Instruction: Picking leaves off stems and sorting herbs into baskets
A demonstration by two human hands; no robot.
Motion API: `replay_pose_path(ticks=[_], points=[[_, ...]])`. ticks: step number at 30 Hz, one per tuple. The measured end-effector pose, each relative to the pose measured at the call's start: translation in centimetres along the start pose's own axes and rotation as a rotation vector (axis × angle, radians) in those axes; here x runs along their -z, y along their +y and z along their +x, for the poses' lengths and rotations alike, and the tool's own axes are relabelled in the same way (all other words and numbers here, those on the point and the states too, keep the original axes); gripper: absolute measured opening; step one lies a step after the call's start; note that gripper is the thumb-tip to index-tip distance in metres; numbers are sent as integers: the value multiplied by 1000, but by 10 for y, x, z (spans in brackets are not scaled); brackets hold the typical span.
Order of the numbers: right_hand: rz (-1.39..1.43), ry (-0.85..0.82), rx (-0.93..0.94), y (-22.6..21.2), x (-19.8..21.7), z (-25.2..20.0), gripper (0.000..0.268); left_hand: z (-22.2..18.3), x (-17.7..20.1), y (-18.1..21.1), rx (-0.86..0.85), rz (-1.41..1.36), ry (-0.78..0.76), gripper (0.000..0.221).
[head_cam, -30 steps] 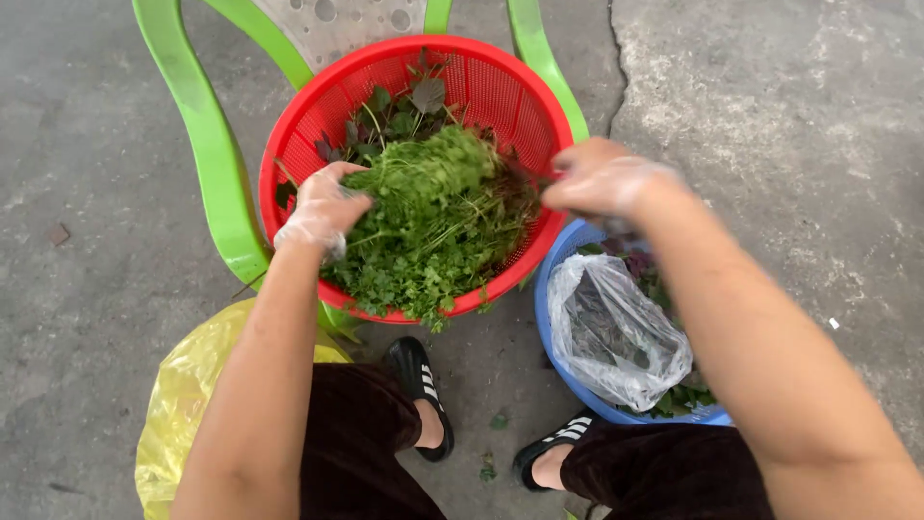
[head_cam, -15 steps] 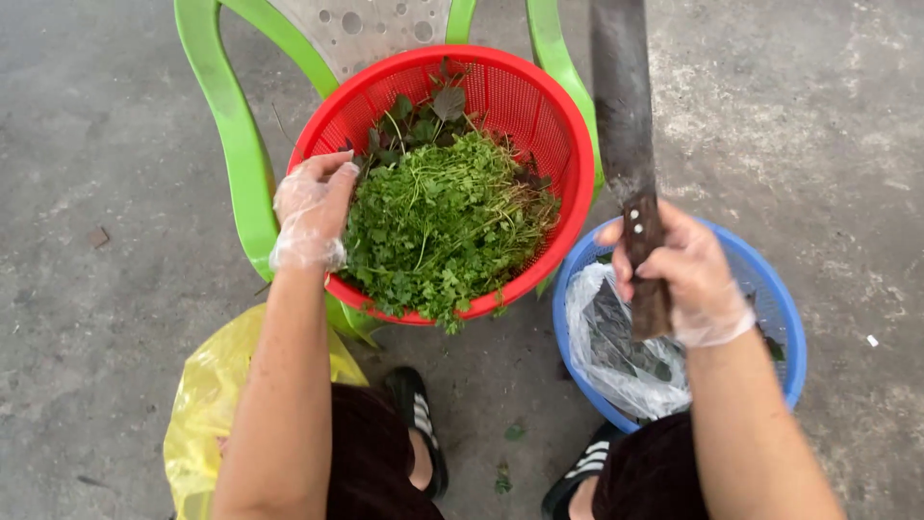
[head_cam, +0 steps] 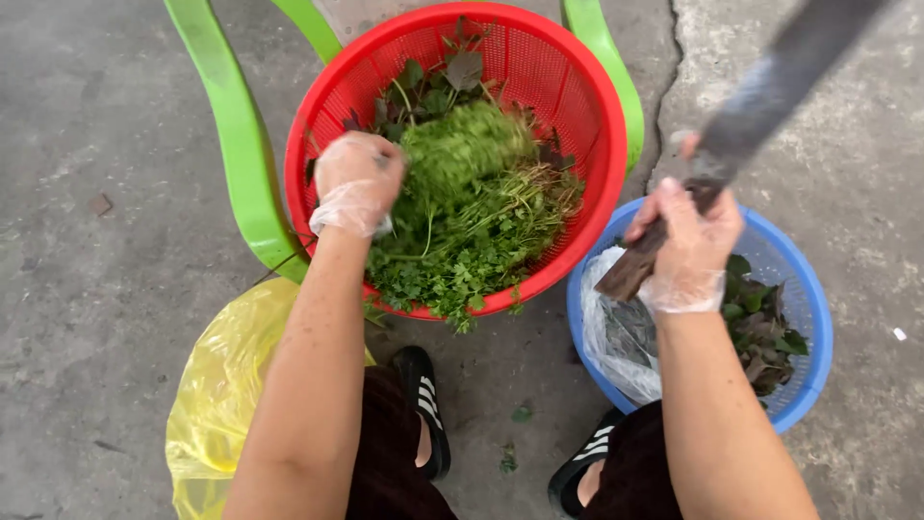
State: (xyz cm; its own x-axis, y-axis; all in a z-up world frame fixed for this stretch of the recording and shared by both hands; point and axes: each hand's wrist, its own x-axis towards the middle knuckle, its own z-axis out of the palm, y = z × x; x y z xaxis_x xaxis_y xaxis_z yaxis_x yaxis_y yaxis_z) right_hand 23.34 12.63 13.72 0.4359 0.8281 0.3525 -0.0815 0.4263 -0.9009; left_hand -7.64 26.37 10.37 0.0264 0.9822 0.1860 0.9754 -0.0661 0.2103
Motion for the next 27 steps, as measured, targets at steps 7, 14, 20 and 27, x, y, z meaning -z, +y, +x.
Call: replay_pose_path(ticks=[7,14,20,27], points=[[28,36,101,25,33,9,30,19,-19,-42,210,-201,-1,19],[-58,33,-22,-6,42,3,33,-9,48,17,-65,-243,500,34],[-85,89,-153,-18,49,3,38,-52,96,66,-56,-11,-44,29],[-142,30,-109,-22,54,-2,39,-91,124,75,77,215,-767,30]])
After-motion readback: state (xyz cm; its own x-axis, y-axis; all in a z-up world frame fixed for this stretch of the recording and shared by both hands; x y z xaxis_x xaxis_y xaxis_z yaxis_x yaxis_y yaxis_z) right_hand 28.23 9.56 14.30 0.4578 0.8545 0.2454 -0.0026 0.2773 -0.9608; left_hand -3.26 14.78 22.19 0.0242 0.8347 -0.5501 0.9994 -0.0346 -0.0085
